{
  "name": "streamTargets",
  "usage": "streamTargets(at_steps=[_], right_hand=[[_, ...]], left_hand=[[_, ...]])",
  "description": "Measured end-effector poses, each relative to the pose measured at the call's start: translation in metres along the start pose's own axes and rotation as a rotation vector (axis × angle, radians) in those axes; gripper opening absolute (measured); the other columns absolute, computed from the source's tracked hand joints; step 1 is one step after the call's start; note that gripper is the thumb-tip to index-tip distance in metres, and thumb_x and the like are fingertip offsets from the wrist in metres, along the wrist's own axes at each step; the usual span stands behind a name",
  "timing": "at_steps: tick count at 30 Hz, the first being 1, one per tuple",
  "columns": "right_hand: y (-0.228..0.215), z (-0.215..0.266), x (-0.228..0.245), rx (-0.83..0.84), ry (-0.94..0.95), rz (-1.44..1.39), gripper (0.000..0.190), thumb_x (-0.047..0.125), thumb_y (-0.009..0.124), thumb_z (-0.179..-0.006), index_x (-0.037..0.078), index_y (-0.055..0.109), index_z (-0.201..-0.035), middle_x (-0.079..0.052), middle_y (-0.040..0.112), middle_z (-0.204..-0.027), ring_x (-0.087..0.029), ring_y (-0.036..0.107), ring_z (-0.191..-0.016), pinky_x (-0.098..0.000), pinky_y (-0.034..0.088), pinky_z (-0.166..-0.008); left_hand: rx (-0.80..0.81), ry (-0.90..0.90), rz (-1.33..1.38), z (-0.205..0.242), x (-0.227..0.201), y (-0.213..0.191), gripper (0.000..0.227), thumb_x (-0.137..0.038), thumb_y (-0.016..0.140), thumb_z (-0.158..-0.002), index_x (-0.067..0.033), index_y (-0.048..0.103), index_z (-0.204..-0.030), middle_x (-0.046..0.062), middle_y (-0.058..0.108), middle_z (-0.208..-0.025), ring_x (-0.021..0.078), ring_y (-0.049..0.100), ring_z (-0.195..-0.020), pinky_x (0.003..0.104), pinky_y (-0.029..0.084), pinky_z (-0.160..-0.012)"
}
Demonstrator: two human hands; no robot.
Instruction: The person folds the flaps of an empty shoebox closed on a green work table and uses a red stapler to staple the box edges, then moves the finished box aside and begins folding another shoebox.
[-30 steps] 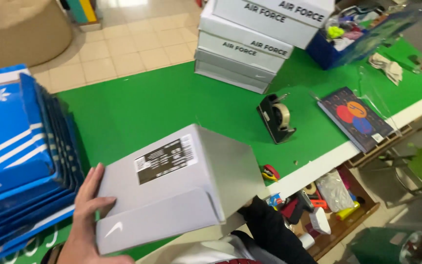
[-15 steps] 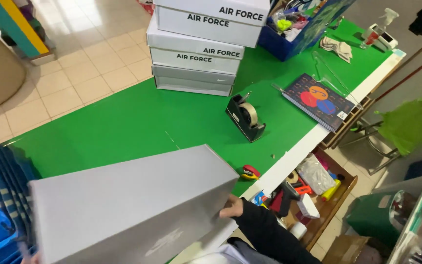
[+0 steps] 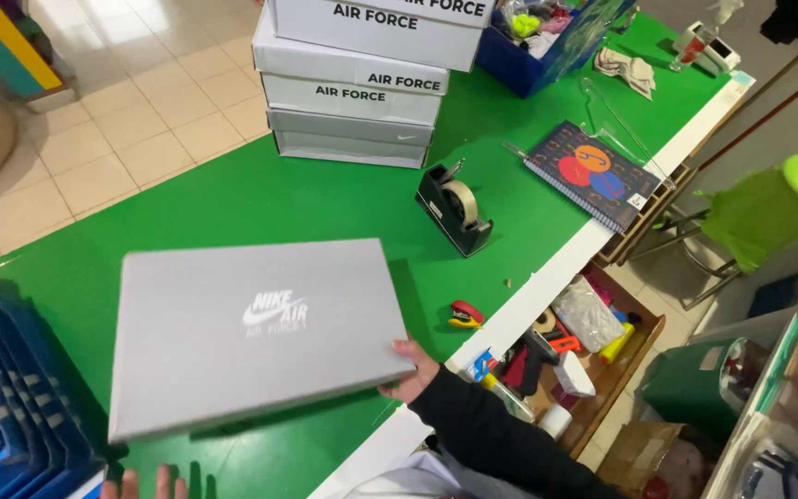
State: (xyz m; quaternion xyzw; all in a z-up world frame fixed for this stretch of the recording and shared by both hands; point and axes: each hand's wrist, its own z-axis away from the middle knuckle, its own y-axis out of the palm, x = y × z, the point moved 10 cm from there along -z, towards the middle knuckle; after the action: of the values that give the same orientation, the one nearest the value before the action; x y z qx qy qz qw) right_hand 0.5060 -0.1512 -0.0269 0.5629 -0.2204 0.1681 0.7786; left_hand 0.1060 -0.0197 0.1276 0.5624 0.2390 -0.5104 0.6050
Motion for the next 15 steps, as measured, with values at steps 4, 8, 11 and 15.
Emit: streamTargets(at_steps=[4, 8, 11, 15], right_hand=[[0.015, -0.017, 0.076, -0.286, -0.061, -0.017, 0.102, 0.049, 0.071, -0.079, 0.040, 0.013, -0.163, -0.009, 0.010, -0.167, -0.040, 0.017, -0.153, -0.0732, 0.028, -0.108], [0.029, -0.015, 0.155, -0.461, -0.339, 0.188, 0.092, 0.065, 0.053, -0.084, 0.048, 0.003, -0.159, 0.004, -0.015, -0.173, -0.040, -0.003, -0.153, -0.0829, 0.014, -0.105], [0.031, -0.011, 0.130, -0.377, -0.417, 0.458, 0.078, 0.032, 0.056, -0.103, 0.030, 0.016, -0.170, -0.024, 0.003, -0.154, -0.036, 0.006, -0.127, -0.0631, 0.013, -0.096], [0.056, 0.008, 0.046, -0.038, -0.473, 0.839, 0.058, 0.017, 0.064, -0.104, 0.012, 0.040, -0.156, -0.001, 0.051, -0.151, -0.011, 0.051, -0.136, -0.0285, 0.049, -0.110]], left_hand=[[-0.041, -0.060, 0.082, -0.072, 0.186, -0.120, 0.054, -0.027, 0.049, -0.103, -0.0046, 0.045, -0.151, 0.021, 0.044, -0.160, 0.0374, 0.047, -0.143, 0.055, 0.039, -0.114], [0.364, -0.010, 0.026, -0.050, 0.250, -0.103, 0.059, -0.021, 0.055, -0.096, -0.0028, 0.042, -0.150, 0.021, 0.042, -0.161, 0.0389, 0.044, -0.144, 0.054, 0.037, -0.115], [0.618, 0.045, -0.278, 0.002, 0.215, -0.016, 0.059, -0.014, 0.057, -0.095, -0.0014, 0.041, -0.150, 0.020, 0.044, -0.157, 0.0344, 0.042, -0.147, 0.047, 0.032, -0.117], [0.542, -0.159, -0.491, 0.012, 0.239, -0.009, 0.050, -0.009, 0.059, -0.094, 0.0003, 0.054, -0.143, 0.021, 0.059, -0.146, 0.0294, 0.052, -0.140, 0.042, 0.037, -0.116]])
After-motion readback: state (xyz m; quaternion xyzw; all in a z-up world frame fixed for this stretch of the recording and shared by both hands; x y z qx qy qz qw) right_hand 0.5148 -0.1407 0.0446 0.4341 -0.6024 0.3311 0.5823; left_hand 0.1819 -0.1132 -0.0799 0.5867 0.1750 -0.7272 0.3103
